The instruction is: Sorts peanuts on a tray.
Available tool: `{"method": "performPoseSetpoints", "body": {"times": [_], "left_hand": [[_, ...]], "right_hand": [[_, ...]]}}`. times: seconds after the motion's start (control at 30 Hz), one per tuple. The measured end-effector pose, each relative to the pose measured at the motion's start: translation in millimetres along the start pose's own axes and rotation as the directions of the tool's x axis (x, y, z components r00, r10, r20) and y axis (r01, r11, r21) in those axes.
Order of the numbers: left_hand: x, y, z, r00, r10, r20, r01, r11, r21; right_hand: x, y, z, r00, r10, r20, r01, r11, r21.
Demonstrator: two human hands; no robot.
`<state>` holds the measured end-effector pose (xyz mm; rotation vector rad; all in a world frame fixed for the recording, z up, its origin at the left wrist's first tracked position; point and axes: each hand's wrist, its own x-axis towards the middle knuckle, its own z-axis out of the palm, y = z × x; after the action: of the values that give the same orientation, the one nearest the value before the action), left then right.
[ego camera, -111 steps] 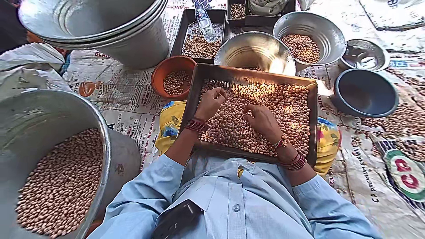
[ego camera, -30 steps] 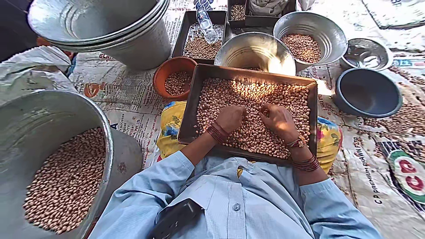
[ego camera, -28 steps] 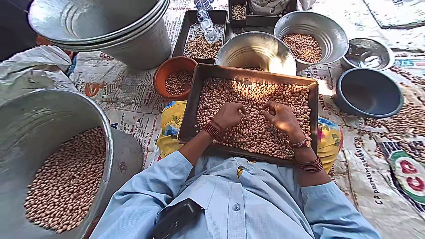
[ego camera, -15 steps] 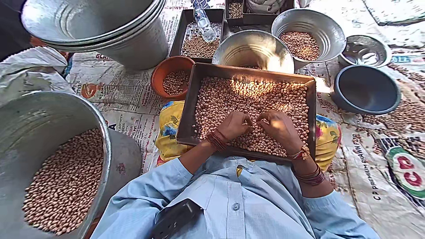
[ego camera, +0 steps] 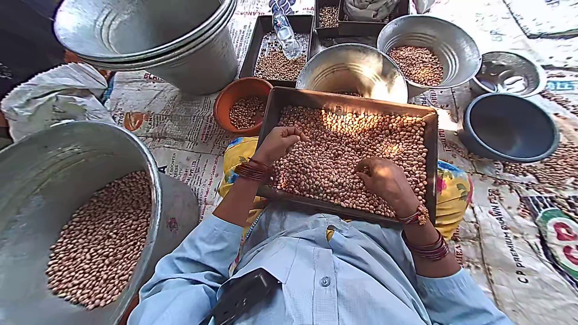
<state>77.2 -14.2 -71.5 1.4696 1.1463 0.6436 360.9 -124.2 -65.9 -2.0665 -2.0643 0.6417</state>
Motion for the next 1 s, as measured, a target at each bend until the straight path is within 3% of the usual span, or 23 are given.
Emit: {"method": "performPoseSetpoints", "body": {"times": [0.07, 0.13, 0.27, 0.37, 0.43, 0.5, 0.57, 0.63, 0.77, 0.87, 0.93, 1.0], "left_hand": [[-7, -2, 2, 1.000, -0.029, 0.007, 0.025, 0.957, 0.290], [-12, -12, 12, 1.000, 0.009, -0.009, -0.004, 0.884, 0.467], [-19, -10, 27, 1.000, 0.000, -0.027, 0.017, 0.780, 0.626], [-15, -13, 27, 1.000, 0.028, 0.010, -0.029, 0.881, 0.471], [-25, 3, 33, 0.988, -0.046, 0.146, 0.012, 0.973, 0.230], [-29, 12, 47, 0.935, -0.090, 0.343, 0.095, 0.996, 0.004], [-26, 14, 59, 0.856, -0.102, 0.507, 0.153, 0.986, -0.062], [-23, 15, 64, 0.824, -0.118, 0.554, 0.148, 0.989, -0.010], [-6, 23, 27, 0.909, -0.143, 0.391, 0.010, 0.947, 0.321], [8, 42, -31, 0.998, -0.021, 0.063, -0.017, 0.834, 0.551], [19, 51, -63, 0.978, 0.096, -0.186, 0.062, 0.715, 0.696], [29, 57, -75, 0.931, 0.195, -0.309, 0.114, 0.649, 0.752]], "right_hand": [[1, 1, -3, 0.999, 0.030, 0.012, -0.030, 0.998, 0.046], [1, 2, -5, 1.000, 0.029, -0.002, -0.029, 0.997, 0.066], [-2, -3, -14, 1.000, 0.014, 0.003, -0.014, 0.997, 0.071], [-5, -19, -27, 0.999, -0.009, 0.044, 0.006, 0.997, 0.072], [-8, -33, -30, 0.993, -0.118, -0.002, 0.118, 0.987, 0.108], [-9, -50, -25, 0.960, -0.269, -0.077, 0.278, 0.949, 0.148], [-6, -63, -14, 0.890, -0.419, -0.179, 0.448, 0.877, 0.174], [-5, -73, -8, 0.849, -0.478, -0.227, 0.518, 0.837, 0.174], [-7, -60, -11, 0.876, -0.426, -0.226, 0.464, 0.873, 0.153], [-12, -32, -19, 0.951, -0.267, -0.156, 0.287, 0.949, 0.130], [-14, -13, -24, 0.985, -0.139, -0.101, 0.152, 0.980, 0.131], [-15, 1, -30, 0.995, -0.059, -0.079, 0.070, 0.988, 0.139]]}}
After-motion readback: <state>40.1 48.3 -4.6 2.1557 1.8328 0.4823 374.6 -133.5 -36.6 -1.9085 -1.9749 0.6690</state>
